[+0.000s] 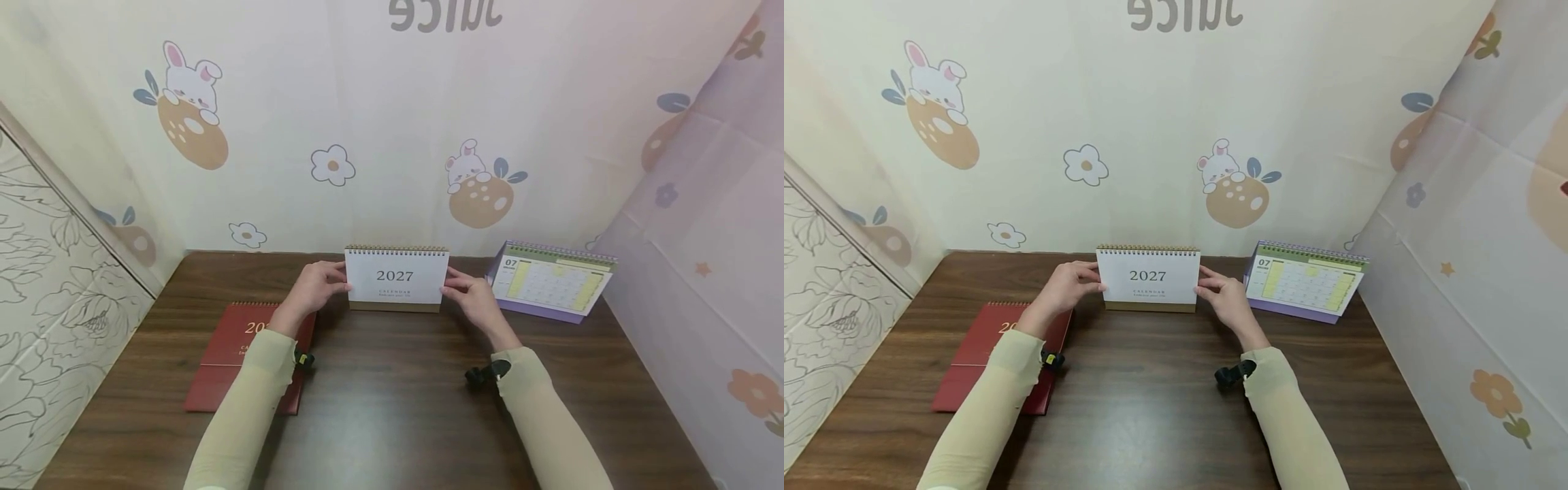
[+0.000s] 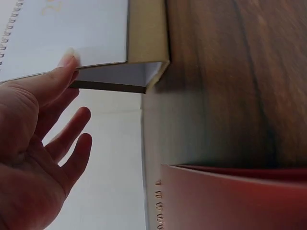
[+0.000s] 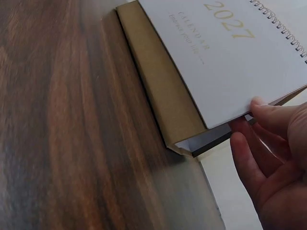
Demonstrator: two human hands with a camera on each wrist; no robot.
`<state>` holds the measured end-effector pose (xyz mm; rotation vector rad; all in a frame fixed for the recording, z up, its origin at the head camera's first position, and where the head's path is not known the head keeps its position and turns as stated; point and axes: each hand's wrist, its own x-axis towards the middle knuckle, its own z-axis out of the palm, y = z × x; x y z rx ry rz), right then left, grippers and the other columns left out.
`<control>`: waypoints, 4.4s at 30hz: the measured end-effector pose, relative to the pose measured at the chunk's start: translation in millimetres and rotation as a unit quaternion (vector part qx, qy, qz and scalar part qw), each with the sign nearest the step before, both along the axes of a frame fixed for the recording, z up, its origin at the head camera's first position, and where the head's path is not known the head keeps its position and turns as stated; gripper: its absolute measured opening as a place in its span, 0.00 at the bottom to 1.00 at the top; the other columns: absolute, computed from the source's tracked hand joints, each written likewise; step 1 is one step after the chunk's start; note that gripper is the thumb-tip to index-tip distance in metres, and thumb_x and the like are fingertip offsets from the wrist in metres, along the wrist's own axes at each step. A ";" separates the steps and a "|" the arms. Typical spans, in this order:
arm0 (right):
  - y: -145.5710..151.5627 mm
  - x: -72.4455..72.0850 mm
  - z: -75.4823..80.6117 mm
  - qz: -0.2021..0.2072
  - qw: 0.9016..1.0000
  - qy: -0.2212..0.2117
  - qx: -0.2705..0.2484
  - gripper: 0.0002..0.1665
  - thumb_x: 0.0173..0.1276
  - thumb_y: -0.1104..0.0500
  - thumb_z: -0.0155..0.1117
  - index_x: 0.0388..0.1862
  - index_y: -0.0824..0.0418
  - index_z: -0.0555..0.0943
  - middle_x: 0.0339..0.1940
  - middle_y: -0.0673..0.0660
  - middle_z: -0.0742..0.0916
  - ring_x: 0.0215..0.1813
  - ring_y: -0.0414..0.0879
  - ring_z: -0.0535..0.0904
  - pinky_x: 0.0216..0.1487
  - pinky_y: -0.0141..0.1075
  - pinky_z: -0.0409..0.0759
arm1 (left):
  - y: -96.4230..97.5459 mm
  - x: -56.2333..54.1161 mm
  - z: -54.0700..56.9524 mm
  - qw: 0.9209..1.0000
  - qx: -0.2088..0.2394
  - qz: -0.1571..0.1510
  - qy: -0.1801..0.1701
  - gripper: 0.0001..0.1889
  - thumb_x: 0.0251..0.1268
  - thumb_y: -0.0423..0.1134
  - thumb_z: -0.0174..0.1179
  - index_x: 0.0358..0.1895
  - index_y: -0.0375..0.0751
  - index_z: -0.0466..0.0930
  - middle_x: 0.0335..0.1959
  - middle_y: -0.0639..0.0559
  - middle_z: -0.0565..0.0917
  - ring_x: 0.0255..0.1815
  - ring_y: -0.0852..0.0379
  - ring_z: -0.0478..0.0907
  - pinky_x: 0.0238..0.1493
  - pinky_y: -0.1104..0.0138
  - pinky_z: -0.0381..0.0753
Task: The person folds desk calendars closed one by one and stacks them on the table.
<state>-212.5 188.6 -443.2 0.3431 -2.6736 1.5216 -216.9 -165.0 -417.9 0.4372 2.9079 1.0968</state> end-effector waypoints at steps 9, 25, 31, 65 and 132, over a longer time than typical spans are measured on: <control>-1.5 4.7 5.9 0.003 0.999 0.023 0.022 0.09 0.67 0.63 0.70 0.41 0.69 0.88 0.65 0.61 0.80 0.54 0.55 0.84 0.48 0.44 0.82 | 0.0 2.8 1.8 1.000 -0.013 -0.011 0.026 0.08 0.59 0.38 0.72 0.38 0.38 0.91 0.63 0.45 0.79 0.67 0.45 0.72 0.66 0.50 0.69; 2.9 48.7 25.2 0.003 0.999 0.013 0.038 0.09 0.66 0.62 0.71 0.41 0.66 0.89 0.63 0.63 0.81 0.62 0.58 0.79 0.53 0.50 0.80 | -1.0 47.7 25.1 0.999 0.012 -0.010 0.041 0.04 0.58 0.36 0.73 0.34 0.41 0.91 0.59 0.44 0.82 0.63 0.45 0.76 0.59 0.51 0.76; 3.9 73.7 28.6 0.004 0.999 0.015 0.030 0.08 0.65 0.63 0.71 0.41 0.66 0.89 0.62 0.63 0.82 0.62 0.57 0.79 0.53 0.49 0.81 | -0.6 72.2 26.9 0.998 0.015 -0.014 0.055 0.04 0.56 0.36 0.75 0.34 0.42 0.91 0.57 0.44 0.83 0.61 0.46 0.78 0.59 0.51 0.76; 12.9 120.5 -0.1 0.103 0.983 0.012 0.149 0.06 0.59 0.62 0.77 0.30 0.53 0.88 0.65 0.70 0.78 0.64 0.65 0.76 0.61 0.59 0.72 | 2.1 122.4 -3.7 0.994 -0.096 -0.041 0.034 0.06 0.49 0.38 0.78 0.26 0.49 0.88 0.58 0.45 0.83 0.61 0.49 0.76 0.57 0.53 0.77; -25.6 142.0 8.4 -0.103 0.989 0.020 0.105 0.19 0.62 0.65 0.74 0.52 0.66 0.85 0.44 0.60 0.90 0.42 0.51 0.88 0.41 0.44 0.85 | 29.3 140.8 -15.5 0.991 0.040 0.117 0.047 0.26 0.59 0.30 0.71 0.62 0.38 0.80 0.40 0.51 0.85 0.31 0.59 0.75 0.32 0.65 0.77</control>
